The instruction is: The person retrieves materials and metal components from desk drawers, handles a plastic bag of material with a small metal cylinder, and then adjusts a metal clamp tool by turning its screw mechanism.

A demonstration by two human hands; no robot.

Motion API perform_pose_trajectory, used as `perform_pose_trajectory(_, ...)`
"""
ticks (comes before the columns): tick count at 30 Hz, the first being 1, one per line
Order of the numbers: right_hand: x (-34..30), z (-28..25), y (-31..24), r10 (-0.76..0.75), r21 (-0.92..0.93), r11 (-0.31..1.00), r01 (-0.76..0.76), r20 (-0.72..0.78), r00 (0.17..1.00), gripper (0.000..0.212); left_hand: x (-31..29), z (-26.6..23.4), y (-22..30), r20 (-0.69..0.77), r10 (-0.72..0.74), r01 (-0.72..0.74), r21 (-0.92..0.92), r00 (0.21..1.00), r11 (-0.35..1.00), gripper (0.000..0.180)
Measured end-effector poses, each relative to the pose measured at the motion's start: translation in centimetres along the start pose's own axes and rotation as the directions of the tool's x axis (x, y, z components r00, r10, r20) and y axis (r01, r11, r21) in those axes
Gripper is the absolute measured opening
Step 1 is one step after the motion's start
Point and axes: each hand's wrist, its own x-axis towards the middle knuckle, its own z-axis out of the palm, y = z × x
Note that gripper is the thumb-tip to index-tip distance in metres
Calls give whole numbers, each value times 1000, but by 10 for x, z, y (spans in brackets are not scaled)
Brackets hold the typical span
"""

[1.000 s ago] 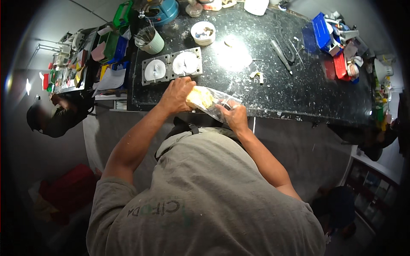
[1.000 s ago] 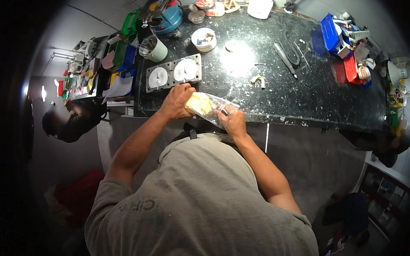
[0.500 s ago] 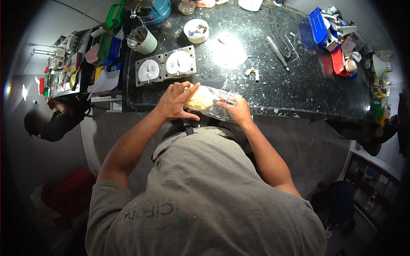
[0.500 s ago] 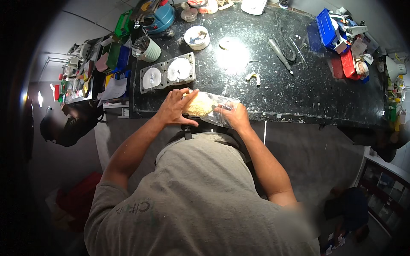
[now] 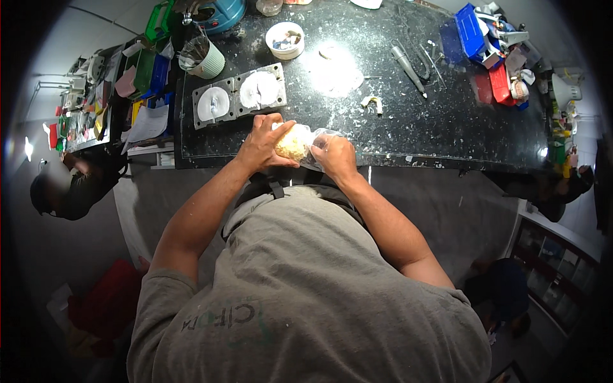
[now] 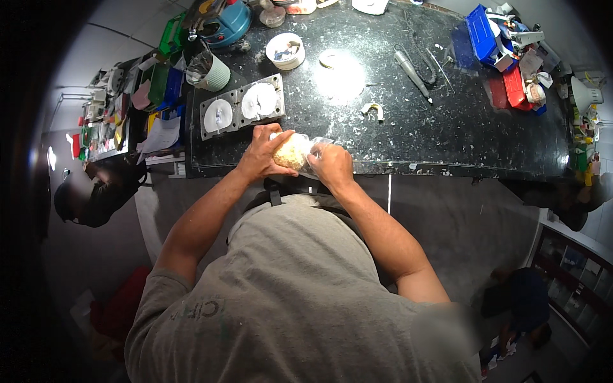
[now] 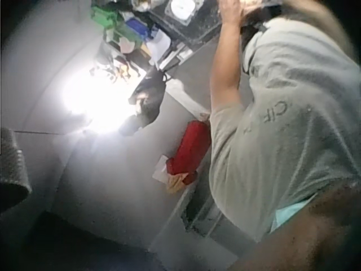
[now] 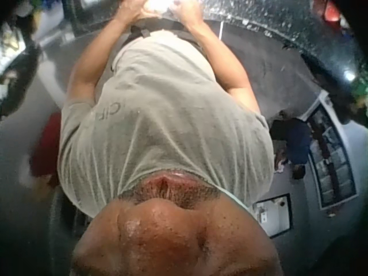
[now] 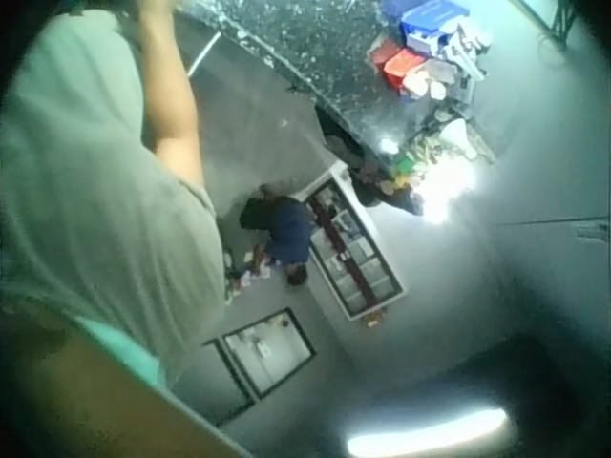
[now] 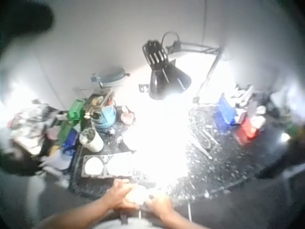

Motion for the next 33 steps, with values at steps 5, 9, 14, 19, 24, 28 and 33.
perform_pose_trajectory(5,8,10,8,105,146,982,-121,118,987,26,2,-1,3,6,-28,28,-19,1000,999,100)
perform_pose_trajectory(9,16,8,16,63,451,873,-186,274,960,26,3,-3,-2,38,-64,66,-57,997,996,99)
perform_pose_trajectory(14,28,-43,8,94,366,887,-281,453,887,26,-9,-11,-13,-42,-155,153,-42,987,987,98)
perform_pose_trajectory(19,42,-57,19,154,281,900,-332,509,847,35,-17,-13,-11,-49,-217,218,22,975,976,101)
perform_pose_trajectory(24,34,-58,15,229,193,920,-340,441,868,29,-20,-13,-6,-90,-244,245,9,966,969,115)
perform_pose_trajectory(28,21,-68,21,218,367,840,-401,449,867,26,-16,-19,2,-274,-96,81,-67,957,995,106)
perform_pose_trajectory(33,10,-59,29,192,546,726,-419,424,885,23,-4,-9,14,-317,-35,-56,-273,948,960,84)
